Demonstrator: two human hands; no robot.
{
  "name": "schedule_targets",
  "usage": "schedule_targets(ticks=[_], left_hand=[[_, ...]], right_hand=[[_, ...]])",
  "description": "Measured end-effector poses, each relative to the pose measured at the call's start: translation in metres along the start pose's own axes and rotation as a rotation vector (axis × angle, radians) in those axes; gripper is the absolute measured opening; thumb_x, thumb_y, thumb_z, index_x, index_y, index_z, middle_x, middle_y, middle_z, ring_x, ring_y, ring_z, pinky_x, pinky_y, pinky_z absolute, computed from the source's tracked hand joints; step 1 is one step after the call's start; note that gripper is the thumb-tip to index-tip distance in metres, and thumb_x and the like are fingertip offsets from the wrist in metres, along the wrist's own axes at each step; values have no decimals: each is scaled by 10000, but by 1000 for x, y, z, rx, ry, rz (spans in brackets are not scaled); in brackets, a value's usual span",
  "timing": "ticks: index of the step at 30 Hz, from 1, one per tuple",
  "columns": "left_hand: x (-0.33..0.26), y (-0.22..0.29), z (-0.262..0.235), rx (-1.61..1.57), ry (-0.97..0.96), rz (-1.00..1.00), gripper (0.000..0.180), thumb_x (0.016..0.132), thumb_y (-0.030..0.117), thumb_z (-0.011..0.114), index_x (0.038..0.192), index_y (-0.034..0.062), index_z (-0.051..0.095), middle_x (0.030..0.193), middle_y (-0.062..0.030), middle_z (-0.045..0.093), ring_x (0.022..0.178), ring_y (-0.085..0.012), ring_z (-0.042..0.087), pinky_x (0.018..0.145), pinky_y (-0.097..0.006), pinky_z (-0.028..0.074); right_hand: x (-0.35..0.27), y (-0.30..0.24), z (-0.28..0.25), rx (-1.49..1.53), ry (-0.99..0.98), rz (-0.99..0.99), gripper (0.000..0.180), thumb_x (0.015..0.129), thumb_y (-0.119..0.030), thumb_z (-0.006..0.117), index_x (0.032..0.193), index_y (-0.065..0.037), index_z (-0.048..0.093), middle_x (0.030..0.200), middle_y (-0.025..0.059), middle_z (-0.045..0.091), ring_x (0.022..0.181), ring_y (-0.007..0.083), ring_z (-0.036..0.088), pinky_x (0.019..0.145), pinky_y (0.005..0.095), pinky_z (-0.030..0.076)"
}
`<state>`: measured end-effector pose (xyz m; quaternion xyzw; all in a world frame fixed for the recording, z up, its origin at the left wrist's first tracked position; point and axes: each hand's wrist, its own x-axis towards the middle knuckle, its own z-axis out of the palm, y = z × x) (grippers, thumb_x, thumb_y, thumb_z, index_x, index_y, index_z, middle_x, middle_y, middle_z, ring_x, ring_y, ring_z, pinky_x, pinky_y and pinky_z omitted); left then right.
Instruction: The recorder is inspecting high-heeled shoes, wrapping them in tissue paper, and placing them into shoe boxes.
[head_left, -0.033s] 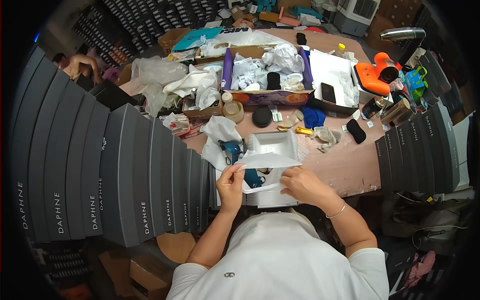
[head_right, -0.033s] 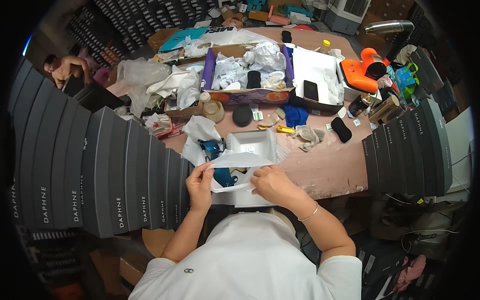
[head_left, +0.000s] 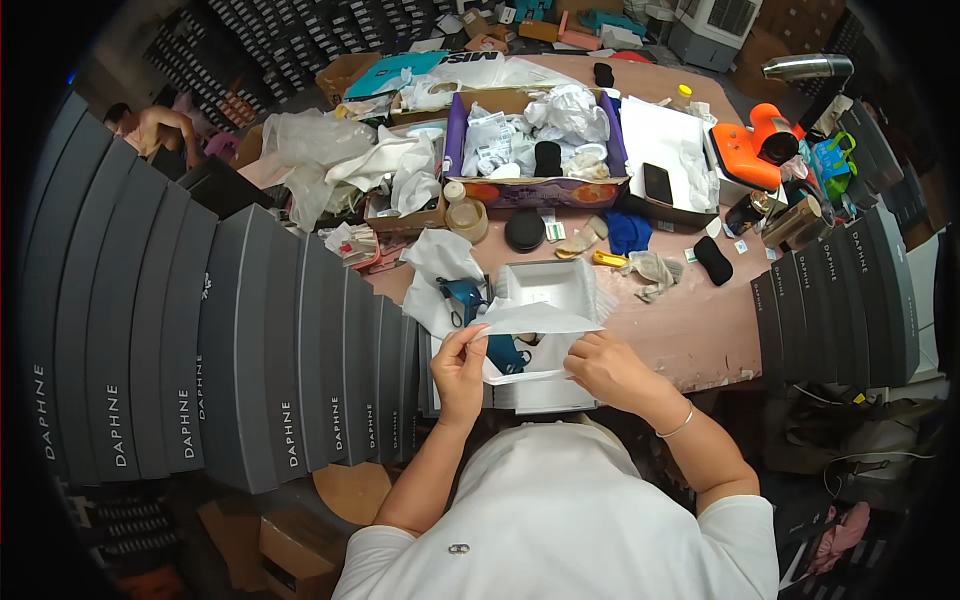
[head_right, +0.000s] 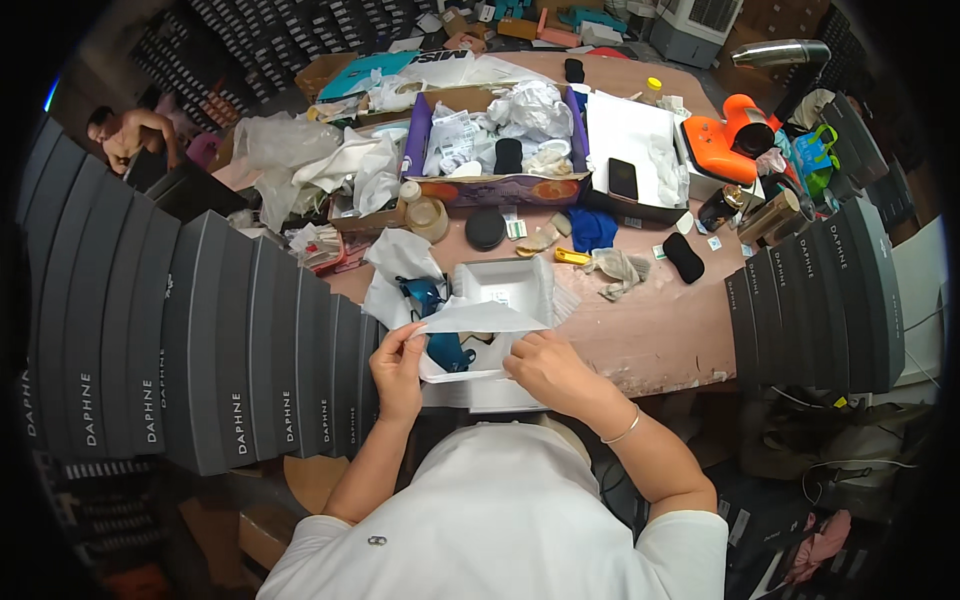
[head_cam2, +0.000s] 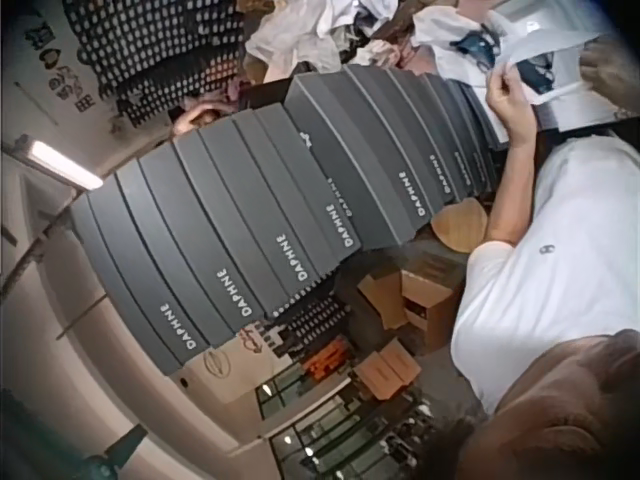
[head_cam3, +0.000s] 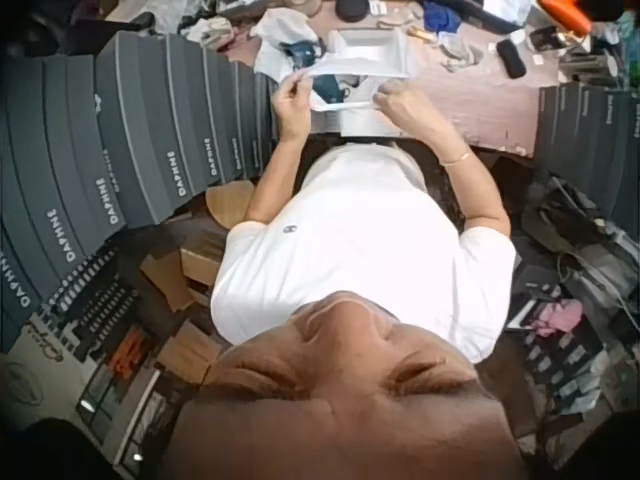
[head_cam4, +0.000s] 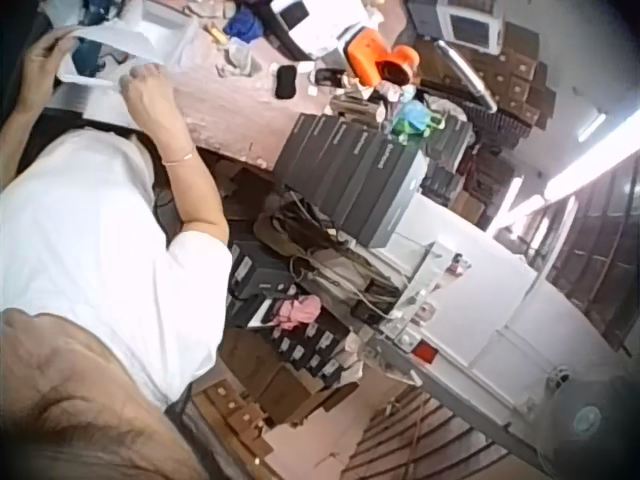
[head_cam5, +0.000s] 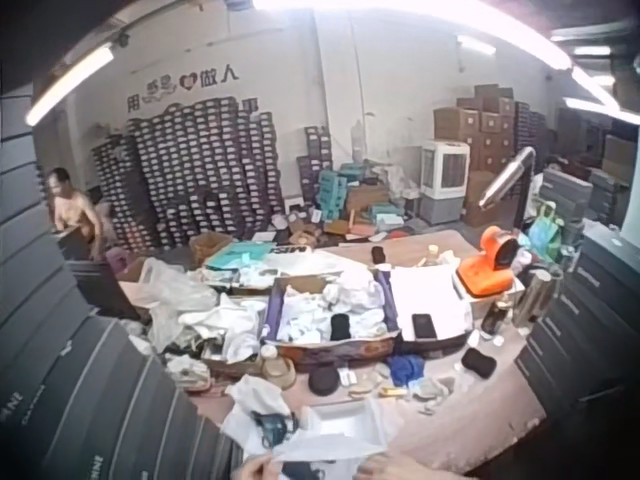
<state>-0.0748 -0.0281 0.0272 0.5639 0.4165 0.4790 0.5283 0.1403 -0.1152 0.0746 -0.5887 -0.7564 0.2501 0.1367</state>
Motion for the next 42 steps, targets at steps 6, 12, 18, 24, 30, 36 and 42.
schedule_targets(ticks=[6, 12, 18, 24, 30, 36, 42], left_hand=[[-12, 22, -5, 271, -233, 148, 149, 854, 24, 645, 995, 6, 690, 774, -8, 535, 667, -74, 484, 609, -215, 397], [-8, -8, -44, -398, -108, -369, 391, 980, 337, 485, 1241, 58, 565, 897, -58, 602, 813, -167, 626, 708, -254, 495], [-19, -10, -66, -1059, -269, -1105, 738, 925, 648, 298, 1385, 80, 398, 1303, -165, 527, 1211, -322, 518, 948, -486, 478], [-27, -26, -25, -924, -256, -1029, 569, 855, 365, 547, 1273, -13, 472, 1207, -156, 585, 1088, -251, 600, 956, -413, 488], [-30, -37, 35, -445, -385, -499, 640, 754, 234, 713, 1272, -32, 449, 1194, -136, 552, 1113, -250, 550, 968, -378, 432], [-37, -27, 66, 420, -523, 105, 659, 743, 288, 763, 1234, -47, 479, 1250, -243, 484, 1177, -352, 485, 987, -418, 390], [-103, -102, -27, 139, -265, -759, 494, 849, 301, 700, 1217, 3, 555, 1172, -142, 575, 1011, -188, 570, 808, -310, 490]], right_hand=[[17, 5, -14, -40, 545, -108, 158, 644, -65, 725, 744, -56, 603, 1083, 118, 622, 1028, 265, 587, 913, 340, 445], [73, 7, -19, 491, 266, -149, 197, 666, -3, 686, 820, -1, 563, 898, 130, 589, 834, 322, 603, 730, 371, 501], [56, -56, -15, 600, -12, -588, 210, 688, 20, 678, 853, 5, 548, 880, 128, 563, 843, 323, 581, 751, 365, 488], [-4, -4, 51, 1202, 375, 108, 156, 808, 4, 619, 955, -26, 576, 884, 70, 619, 825, 189, 619, 739, 301, 501], [-13, 43, 72, 1944, 491, 511, 349, 910, -139, 473, 1240, -27, 454, 1121, 82, 586, 1002, 175, 600, 840, 313, 505], [-7, 40, 61, 1738, 513, 422, 559, 886, -199, 481, 1390, -18, 322, 1301, 114, 489, 1157, 192, 521, 955, 335, 457], [25, 85, 160, 769, 58, 524, 541, 785, -157, 632, 1267, -2, 440, 1100, 183, 560, 980, 265, 579, 822, 361, 484]])
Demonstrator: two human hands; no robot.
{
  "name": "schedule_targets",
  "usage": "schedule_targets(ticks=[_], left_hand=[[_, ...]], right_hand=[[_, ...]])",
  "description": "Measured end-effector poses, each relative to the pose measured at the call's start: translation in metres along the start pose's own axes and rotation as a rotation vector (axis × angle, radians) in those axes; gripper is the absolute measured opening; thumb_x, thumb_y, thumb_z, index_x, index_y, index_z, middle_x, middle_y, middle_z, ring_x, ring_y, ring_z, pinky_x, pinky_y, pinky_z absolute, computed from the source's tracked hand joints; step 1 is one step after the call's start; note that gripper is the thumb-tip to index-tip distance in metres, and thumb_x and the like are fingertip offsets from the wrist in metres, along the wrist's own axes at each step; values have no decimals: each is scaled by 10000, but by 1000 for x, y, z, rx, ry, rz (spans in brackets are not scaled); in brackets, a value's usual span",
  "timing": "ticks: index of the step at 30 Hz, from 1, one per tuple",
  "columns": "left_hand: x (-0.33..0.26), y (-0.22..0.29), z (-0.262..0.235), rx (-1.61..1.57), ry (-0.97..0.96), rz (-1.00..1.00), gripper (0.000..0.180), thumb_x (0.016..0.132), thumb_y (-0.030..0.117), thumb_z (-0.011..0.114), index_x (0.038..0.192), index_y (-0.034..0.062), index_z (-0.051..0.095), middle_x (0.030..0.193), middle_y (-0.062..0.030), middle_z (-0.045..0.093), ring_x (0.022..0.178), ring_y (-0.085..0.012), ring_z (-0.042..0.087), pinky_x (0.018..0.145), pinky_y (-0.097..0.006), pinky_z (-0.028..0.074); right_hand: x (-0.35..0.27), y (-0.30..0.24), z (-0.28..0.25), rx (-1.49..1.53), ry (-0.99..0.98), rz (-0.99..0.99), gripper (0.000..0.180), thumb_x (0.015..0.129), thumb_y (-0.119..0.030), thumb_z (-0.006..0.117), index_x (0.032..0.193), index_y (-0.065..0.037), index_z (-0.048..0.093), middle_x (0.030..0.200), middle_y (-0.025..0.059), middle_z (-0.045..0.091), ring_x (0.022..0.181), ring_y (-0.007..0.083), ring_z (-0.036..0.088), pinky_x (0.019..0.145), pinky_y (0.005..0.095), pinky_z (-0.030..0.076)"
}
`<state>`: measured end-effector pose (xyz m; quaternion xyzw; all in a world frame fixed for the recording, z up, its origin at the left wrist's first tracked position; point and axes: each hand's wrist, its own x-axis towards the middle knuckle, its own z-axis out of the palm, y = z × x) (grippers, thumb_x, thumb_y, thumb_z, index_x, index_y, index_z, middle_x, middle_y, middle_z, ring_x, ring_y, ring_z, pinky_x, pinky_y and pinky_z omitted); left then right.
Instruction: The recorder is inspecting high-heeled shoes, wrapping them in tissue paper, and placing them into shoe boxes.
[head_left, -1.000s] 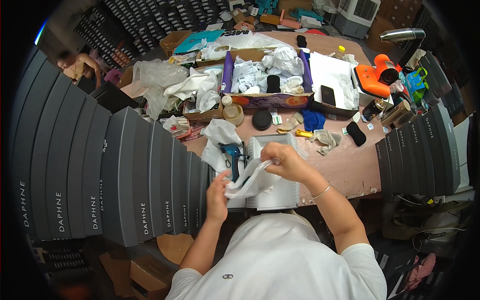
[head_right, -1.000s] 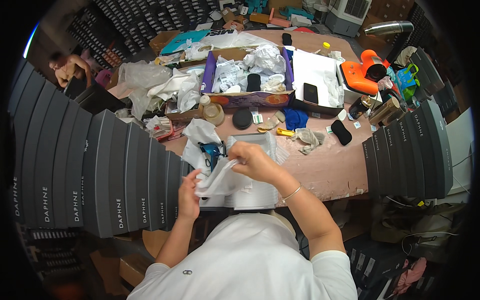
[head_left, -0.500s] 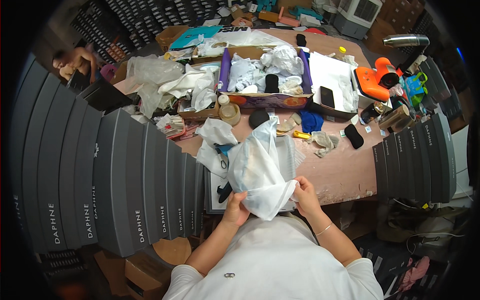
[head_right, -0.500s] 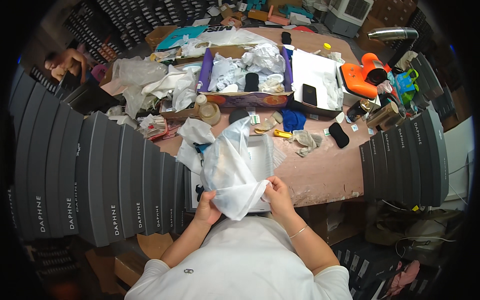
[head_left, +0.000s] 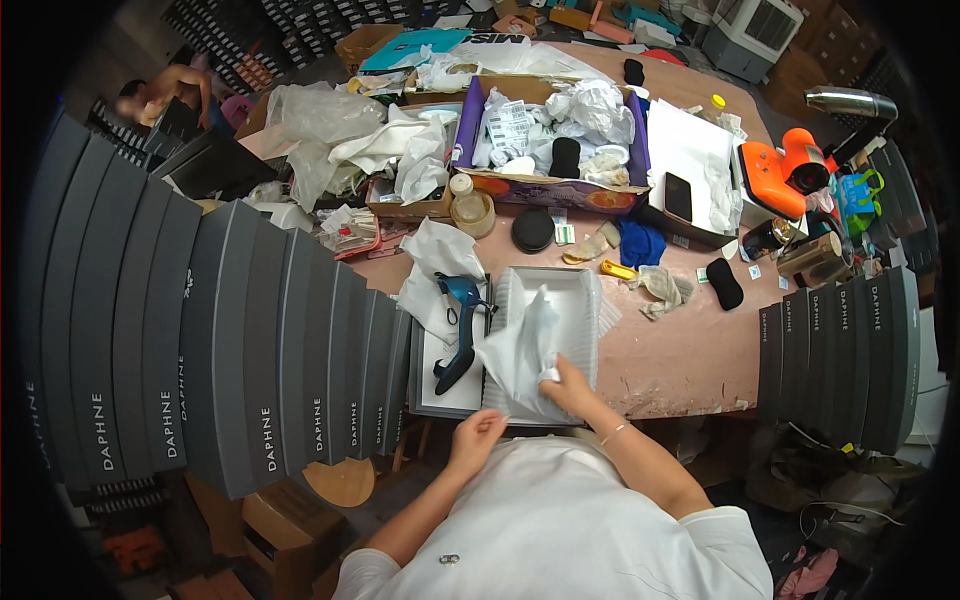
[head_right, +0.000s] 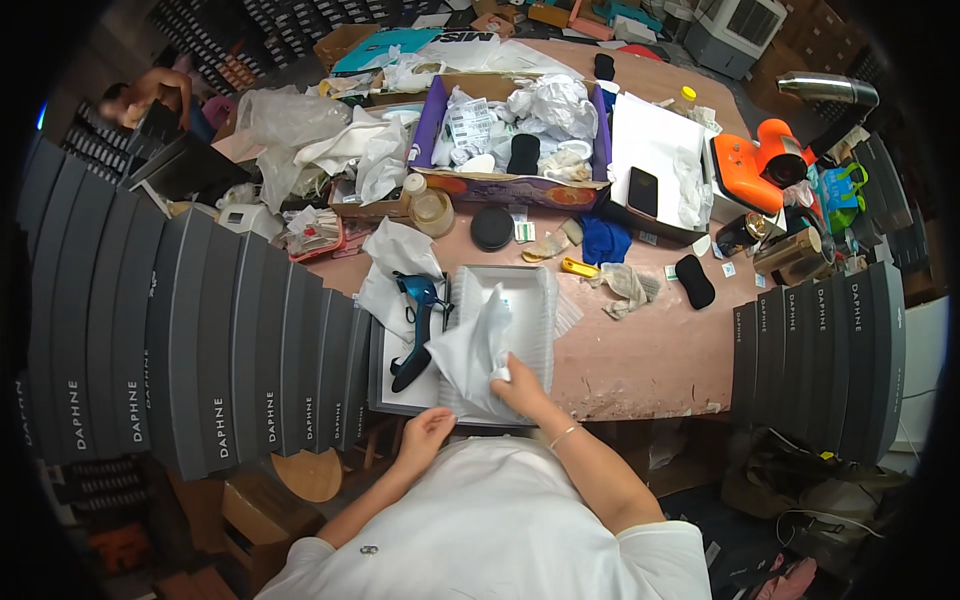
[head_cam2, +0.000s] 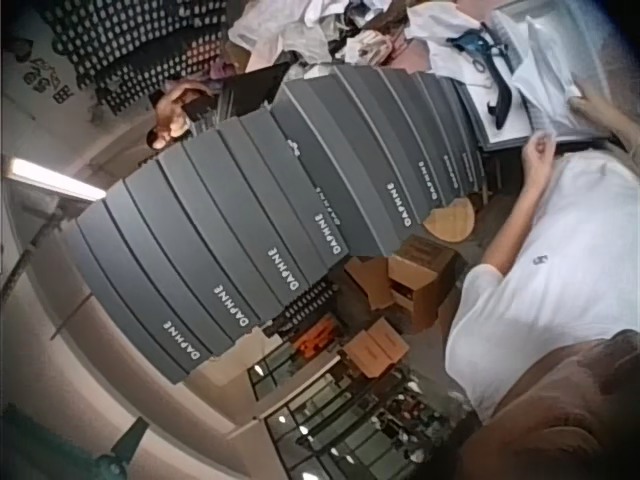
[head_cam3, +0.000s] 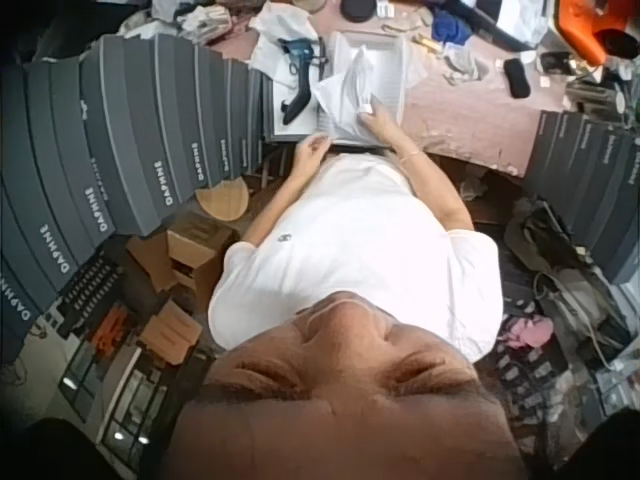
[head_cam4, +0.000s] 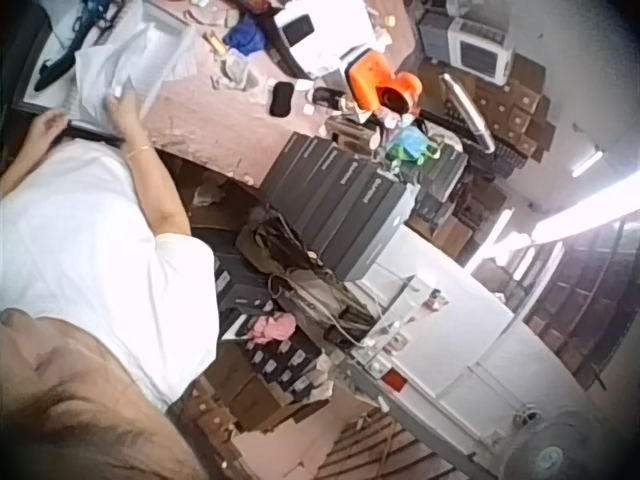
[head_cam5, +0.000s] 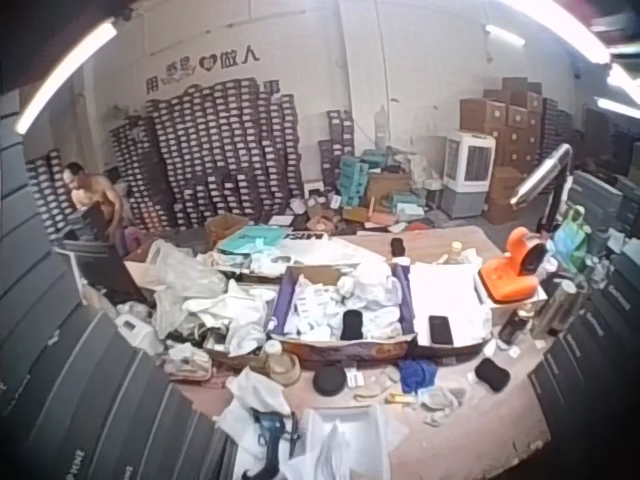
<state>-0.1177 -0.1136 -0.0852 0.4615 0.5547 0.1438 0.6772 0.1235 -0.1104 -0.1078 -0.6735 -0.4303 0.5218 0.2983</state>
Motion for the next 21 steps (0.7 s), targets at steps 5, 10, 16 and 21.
schedule_targets(ticks=[5, 10, 16, 21], left_hand=[[27, -50, -7, -835, 54, -567, 305, 892, 305, 660, 1070, 64, 603, 946, -53, 620, 923, -133, 568, 767, -293, 497], [30, -32, 22, -679, 12, 10, 199, 871, 228, 694, 970, 70, 626, 879, -44, 617, 907, -109, 558, 736, -330, 485], [21, 48, 40, 745, -77, 1076, 142, 715, 133, 737, 817, 49, 684, 1194, -158, 554, 1189, -393, 439, 1003, -465, 366], [46, 54, 32, 581, -442, 768, 144, 830, 159, 680, 877, 24, 669, 1226, -143, 569, 1203, -354, 468, 1021, -432, 364]], right_hand=[[9, 23, 33, -375, -8, -187, 622, 758, -171, 681, 1291, 13, 419, 1149, 264, 533, 1060, 418, 533, 897, 444, 447], [7, 44, 11, -223, -14, -141, 623, 809, -219, 656, 1325, 37, 418, 1229, 276, 522, 1144, 388, 519, 955, 409, 427], [19, 55, 36, 359, -77, -43, 540, 904, -282, 564, 1329, 25, 434, 1259, 222, 530, 1162, 309, 525, 973, 373, 426], [38, 133, 56, -29, -187, -335, 440, 967, -323, 451, 1311, -49, 475, 1283, 120, 528, 1174, 255, 501, 1034, 336, 378]])
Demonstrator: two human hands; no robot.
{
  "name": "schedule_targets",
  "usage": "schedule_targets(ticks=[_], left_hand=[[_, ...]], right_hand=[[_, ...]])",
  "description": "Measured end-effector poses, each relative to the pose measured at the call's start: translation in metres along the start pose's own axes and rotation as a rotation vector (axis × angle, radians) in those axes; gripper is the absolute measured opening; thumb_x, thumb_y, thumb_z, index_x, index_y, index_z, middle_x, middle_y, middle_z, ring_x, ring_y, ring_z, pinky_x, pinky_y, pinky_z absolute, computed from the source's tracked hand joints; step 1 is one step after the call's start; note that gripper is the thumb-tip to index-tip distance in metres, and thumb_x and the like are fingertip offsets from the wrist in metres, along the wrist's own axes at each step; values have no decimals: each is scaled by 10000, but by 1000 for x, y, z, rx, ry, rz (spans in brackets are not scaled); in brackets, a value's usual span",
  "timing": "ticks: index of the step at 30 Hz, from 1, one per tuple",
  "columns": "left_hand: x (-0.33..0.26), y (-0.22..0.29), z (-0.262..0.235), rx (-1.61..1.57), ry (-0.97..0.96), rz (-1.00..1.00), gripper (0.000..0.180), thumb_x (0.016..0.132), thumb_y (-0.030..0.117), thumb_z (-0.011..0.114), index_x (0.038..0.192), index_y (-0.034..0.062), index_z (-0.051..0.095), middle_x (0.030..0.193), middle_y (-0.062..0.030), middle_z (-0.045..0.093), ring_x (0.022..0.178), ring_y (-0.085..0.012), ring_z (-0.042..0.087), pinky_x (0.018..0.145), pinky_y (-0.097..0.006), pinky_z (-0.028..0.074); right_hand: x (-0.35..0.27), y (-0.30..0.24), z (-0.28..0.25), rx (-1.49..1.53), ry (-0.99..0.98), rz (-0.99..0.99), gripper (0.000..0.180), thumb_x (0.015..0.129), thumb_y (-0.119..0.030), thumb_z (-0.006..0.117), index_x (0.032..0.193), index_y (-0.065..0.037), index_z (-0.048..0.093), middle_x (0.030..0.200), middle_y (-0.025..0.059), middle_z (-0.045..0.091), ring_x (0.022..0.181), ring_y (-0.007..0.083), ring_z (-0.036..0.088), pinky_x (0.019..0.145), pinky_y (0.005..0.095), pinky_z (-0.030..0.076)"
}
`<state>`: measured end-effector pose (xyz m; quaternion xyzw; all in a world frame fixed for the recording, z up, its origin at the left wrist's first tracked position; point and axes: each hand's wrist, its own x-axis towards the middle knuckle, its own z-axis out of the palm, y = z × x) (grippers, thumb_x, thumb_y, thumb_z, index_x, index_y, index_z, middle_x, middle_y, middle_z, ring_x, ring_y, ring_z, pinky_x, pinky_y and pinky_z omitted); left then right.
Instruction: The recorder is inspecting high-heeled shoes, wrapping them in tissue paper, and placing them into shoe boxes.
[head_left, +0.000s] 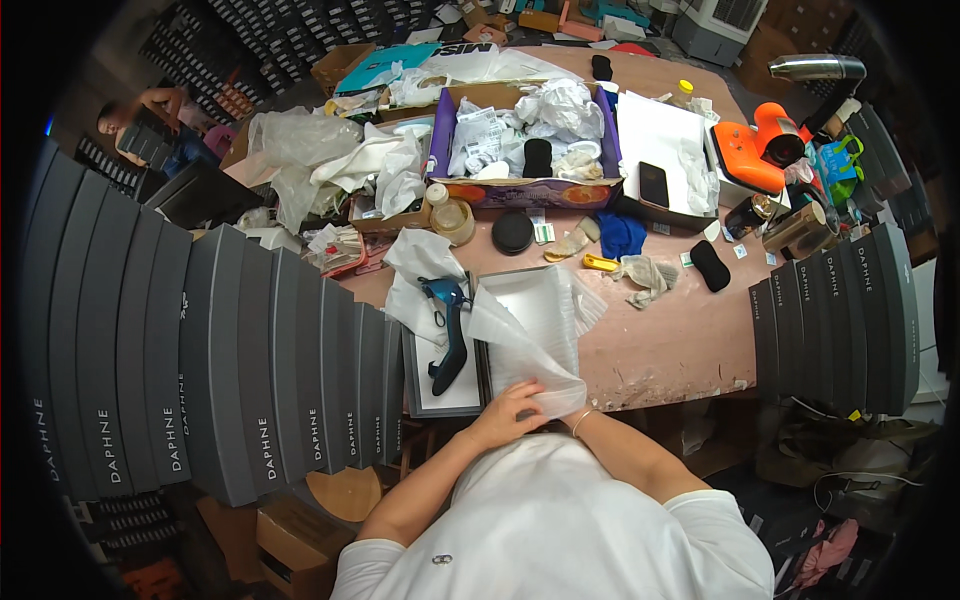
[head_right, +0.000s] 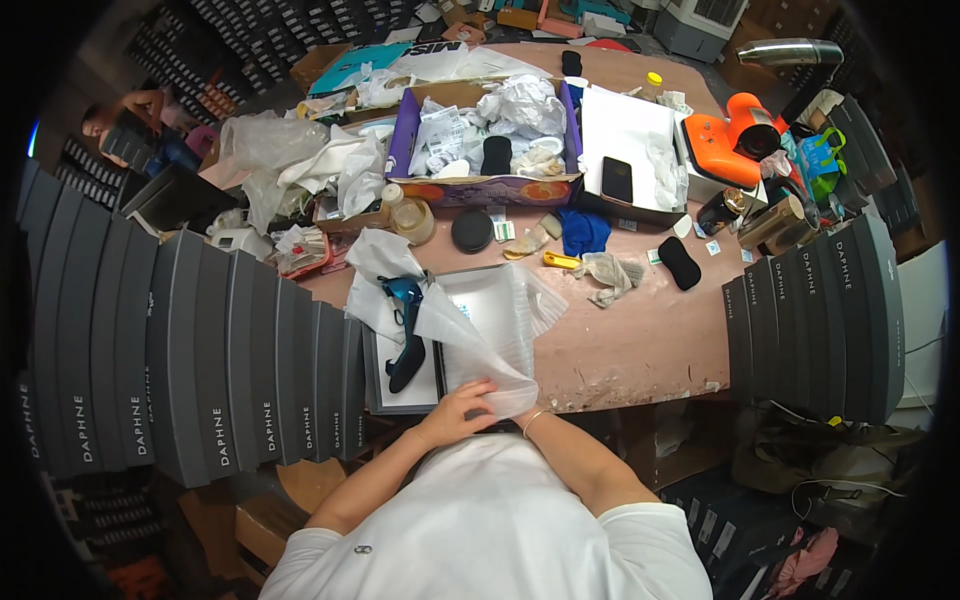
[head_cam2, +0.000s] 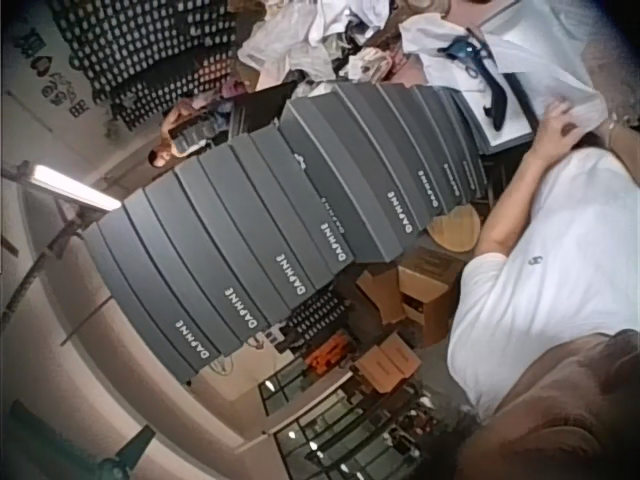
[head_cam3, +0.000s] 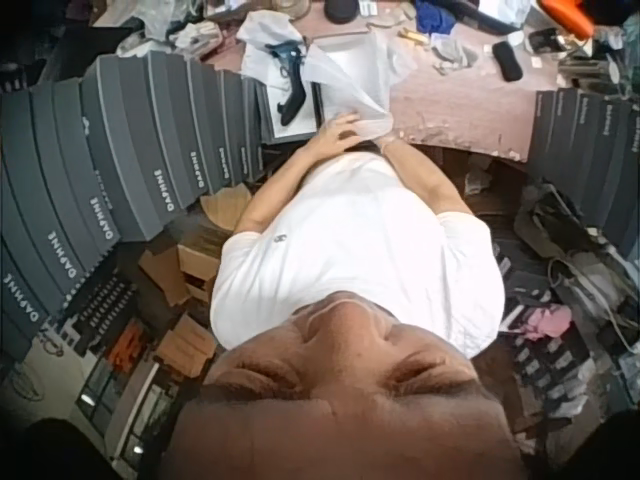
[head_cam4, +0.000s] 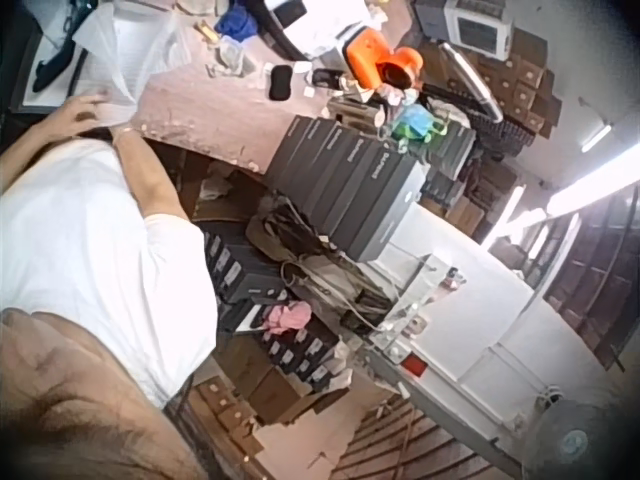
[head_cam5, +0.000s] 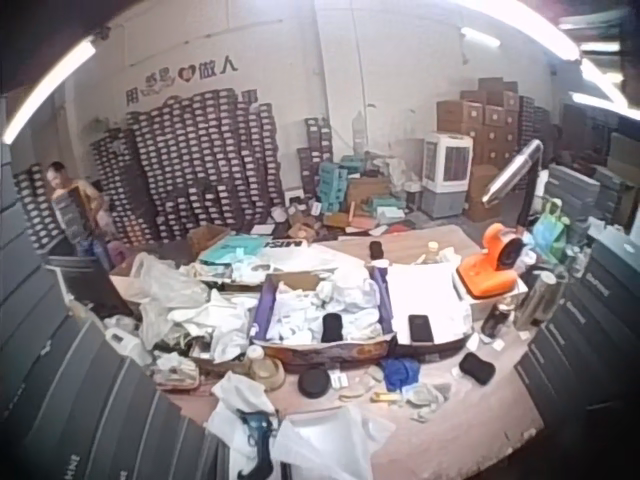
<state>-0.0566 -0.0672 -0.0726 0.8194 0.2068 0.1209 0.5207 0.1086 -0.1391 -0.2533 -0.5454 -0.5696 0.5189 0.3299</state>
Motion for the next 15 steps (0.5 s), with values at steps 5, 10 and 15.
schedule_targets(ticks=[5, 10, 15], left_hand=[[23, -13, -13, 115, 185, -194, 348, 882, 223, 615, 1107, -40, 577, 1310, -256, 473, 1263, -384, 419, 1050, -441, 346], [67, -60, 17, 510, -38, -74, 593, 902, 387, 527, 1251, -90, 477, 1368, -289, 400, 1307, -423, 339, 1122, -471, 191], [93, -23, 32, 1007, -538, -345, 518, 863, 318, 571, 1200, -74, 531, 1328, -266, 460, 1287, -403, 379, 1113, -460, 221]], right_hand=[[-4, -55, 10, 301, 457, -137, 402, 933, -327, 518, 1257, -89, 528, 1312, 123, 515, 1208, 265, 483, 1043, 353, 355], [-67, -154, -60, -66, 241, 257, 371, 886, -52, 570, 1249, 2, 514, 1148, 180, 604, 1087, 251, 580, 930, 325, 451], [-86, -189, -69, 270, 518, 323, 441, 918, -108, 560, 1329, 11, 452, 1244, 224, 553, 1140, 254, 560, 900, 363, 475]])
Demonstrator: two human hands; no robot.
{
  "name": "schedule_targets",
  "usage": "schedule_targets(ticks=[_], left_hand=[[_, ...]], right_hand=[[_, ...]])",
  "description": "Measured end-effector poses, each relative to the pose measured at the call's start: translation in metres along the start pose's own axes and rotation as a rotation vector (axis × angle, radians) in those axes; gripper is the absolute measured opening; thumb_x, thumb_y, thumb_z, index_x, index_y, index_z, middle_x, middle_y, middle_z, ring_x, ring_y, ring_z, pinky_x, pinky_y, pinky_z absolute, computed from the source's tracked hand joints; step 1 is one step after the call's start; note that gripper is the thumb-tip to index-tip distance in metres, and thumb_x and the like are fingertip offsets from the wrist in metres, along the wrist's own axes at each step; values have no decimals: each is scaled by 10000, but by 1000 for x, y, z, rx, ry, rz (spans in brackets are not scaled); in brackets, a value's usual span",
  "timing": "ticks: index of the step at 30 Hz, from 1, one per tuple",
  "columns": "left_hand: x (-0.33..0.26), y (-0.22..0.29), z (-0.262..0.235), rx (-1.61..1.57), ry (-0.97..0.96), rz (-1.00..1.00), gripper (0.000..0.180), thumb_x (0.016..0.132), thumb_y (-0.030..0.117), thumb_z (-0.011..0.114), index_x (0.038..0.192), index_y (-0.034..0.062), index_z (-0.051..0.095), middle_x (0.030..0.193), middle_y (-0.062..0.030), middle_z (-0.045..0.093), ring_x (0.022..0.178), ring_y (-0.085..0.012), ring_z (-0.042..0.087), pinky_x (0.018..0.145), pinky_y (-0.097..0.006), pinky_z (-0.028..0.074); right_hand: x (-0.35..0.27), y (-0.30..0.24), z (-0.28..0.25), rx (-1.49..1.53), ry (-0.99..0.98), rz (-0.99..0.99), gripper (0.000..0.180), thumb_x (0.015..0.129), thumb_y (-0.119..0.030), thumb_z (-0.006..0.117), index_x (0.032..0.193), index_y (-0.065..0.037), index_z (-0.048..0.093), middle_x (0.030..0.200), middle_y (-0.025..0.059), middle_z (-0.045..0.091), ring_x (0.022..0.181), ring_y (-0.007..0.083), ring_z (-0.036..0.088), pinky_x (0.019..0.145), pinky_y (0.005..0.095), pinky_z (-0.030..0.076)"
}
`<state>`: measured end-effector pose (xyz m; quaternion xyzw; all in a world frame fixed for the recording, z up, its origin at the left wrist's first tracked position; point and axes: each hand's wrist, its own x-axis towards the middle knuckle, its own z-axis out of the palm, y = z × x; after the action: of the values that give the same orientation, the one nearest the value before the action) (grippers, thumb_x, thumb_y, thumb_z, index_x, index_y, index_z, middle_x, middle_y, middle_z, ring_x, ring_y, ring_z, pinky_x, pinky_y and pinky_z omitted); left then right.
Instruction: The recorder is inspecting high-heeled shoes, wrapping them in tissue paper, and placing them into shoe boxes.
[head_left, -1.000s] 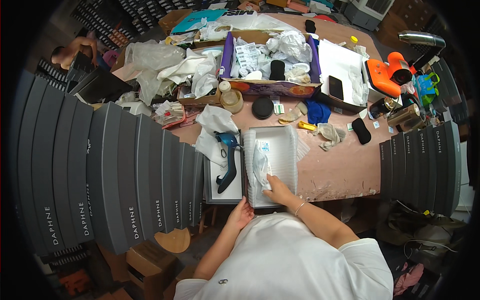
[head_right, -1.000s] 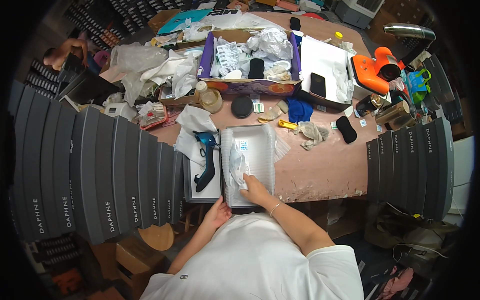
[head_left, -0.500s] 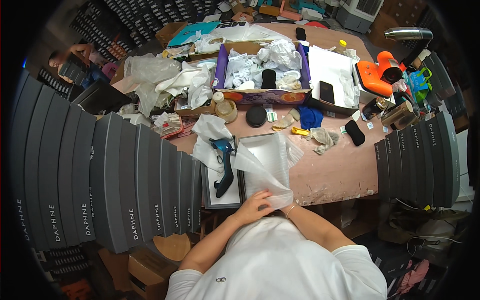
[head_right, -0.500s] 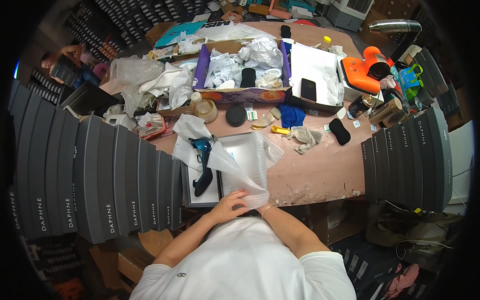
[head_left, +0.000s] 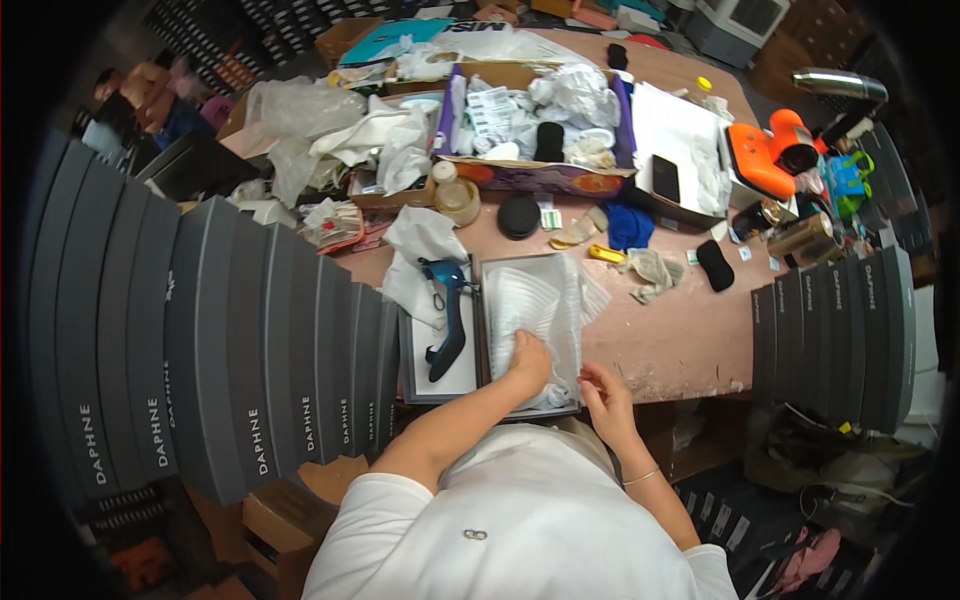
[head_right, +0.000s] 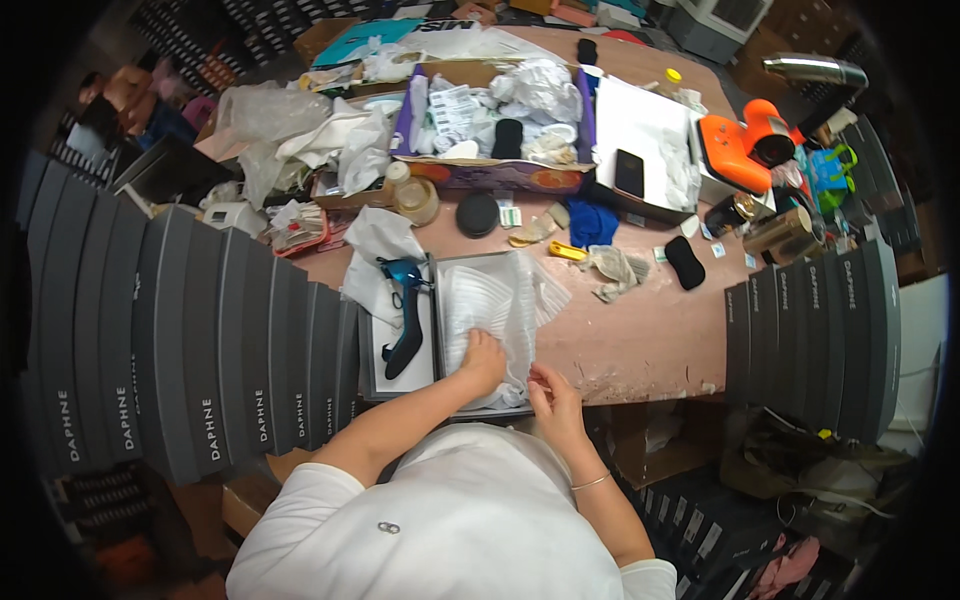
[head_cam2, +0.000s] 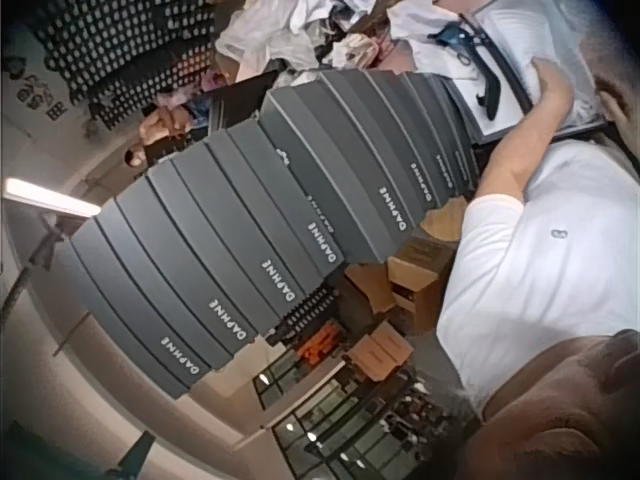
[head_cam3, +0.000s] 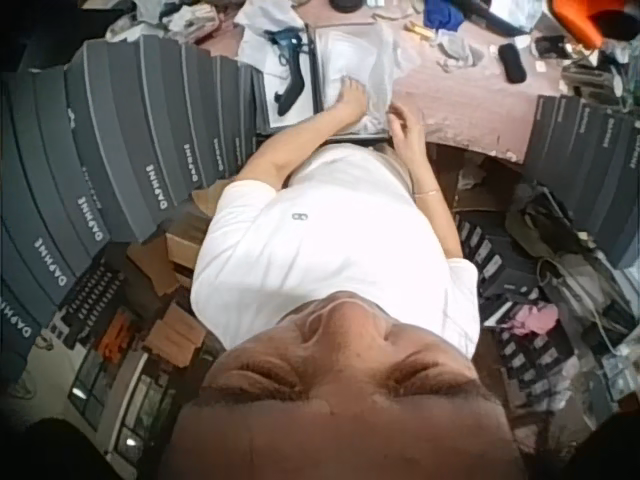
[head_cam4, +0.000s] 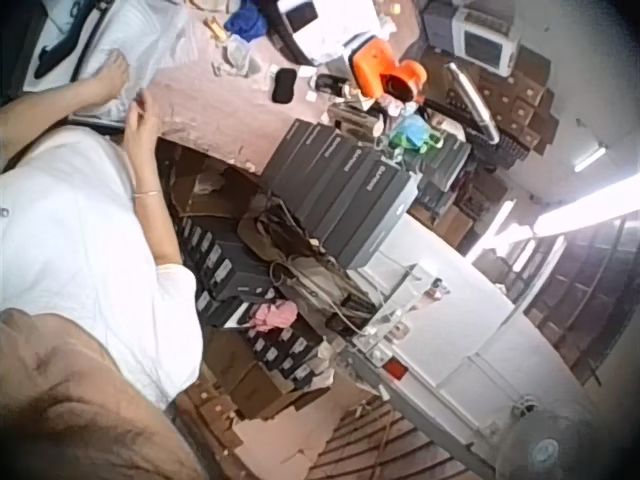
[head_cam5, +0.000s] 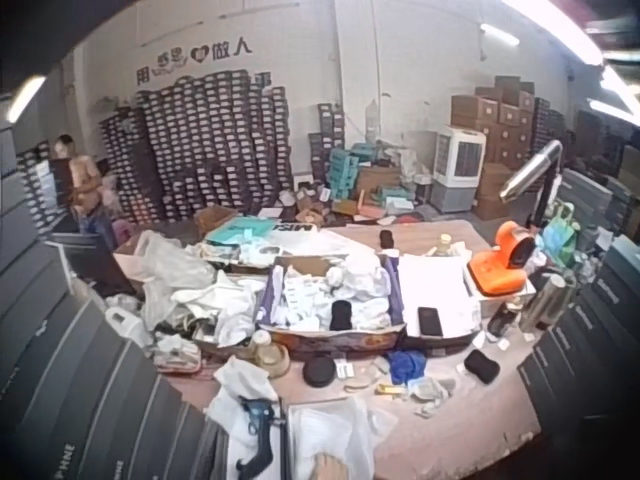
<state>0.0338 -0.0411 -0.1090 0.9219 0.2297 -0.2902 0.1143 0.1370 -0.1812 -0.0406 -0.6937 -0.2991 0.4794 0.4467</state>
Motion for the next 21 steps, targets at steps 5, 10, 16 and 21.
schedule_targets(ticks=[5, 10, 16, 21], left_hand=[[-28, -55, 15, -982, 851, 123, 383, 769, 67, 595, 1149, 15, 588, 1245, -187, 535, 1169, -353, 507, 1002, -409, 403], [-73, -125, 29, -1027, 438, -679, 555, 797, 169, 700, 1270, -38, 497, 1152, -243, 603, 1112, -387, 562, 948, -427, 447], [-119, -134, 53, -1228, 792, -357, 472, 810, 199, 702, 1195, -39, 566, 1085, -255, 629, 1041, -400, 596, 859, -422, 490], [-181, -101, 6, -667, 566, 133, 418, 799, 198, 698, 1172, 50, 584, 913, -142, 653, 909, -286, 620, 1011, -452, 367]], right_hand=[[46, 73, 44, -110, -109, 21, 658, 927, -244, 578, 1435, 28, 261, 1394, 293, 383, 1309, 332, 400, 1031, 374, 377], [47, 42, 53, -285, -194, 25, 685, 904, -305, 613, 1415, 34, 306, 1360, 284, 421, 1251, 354, 448, 1003, 366, 401], [58, -24, 43, 266, -354, 13, 683, 886, -303, 662, 1419, -35, 330, 1340, 181, 467, 1154, 244, 537, 919, 345, 479], [79, -75, 36, 601, -625, 179, 821, 821, -361, 729, 1441, -62, 281, 1326, 173, 466, 1072, 286, 589, 931, 379, 477]])
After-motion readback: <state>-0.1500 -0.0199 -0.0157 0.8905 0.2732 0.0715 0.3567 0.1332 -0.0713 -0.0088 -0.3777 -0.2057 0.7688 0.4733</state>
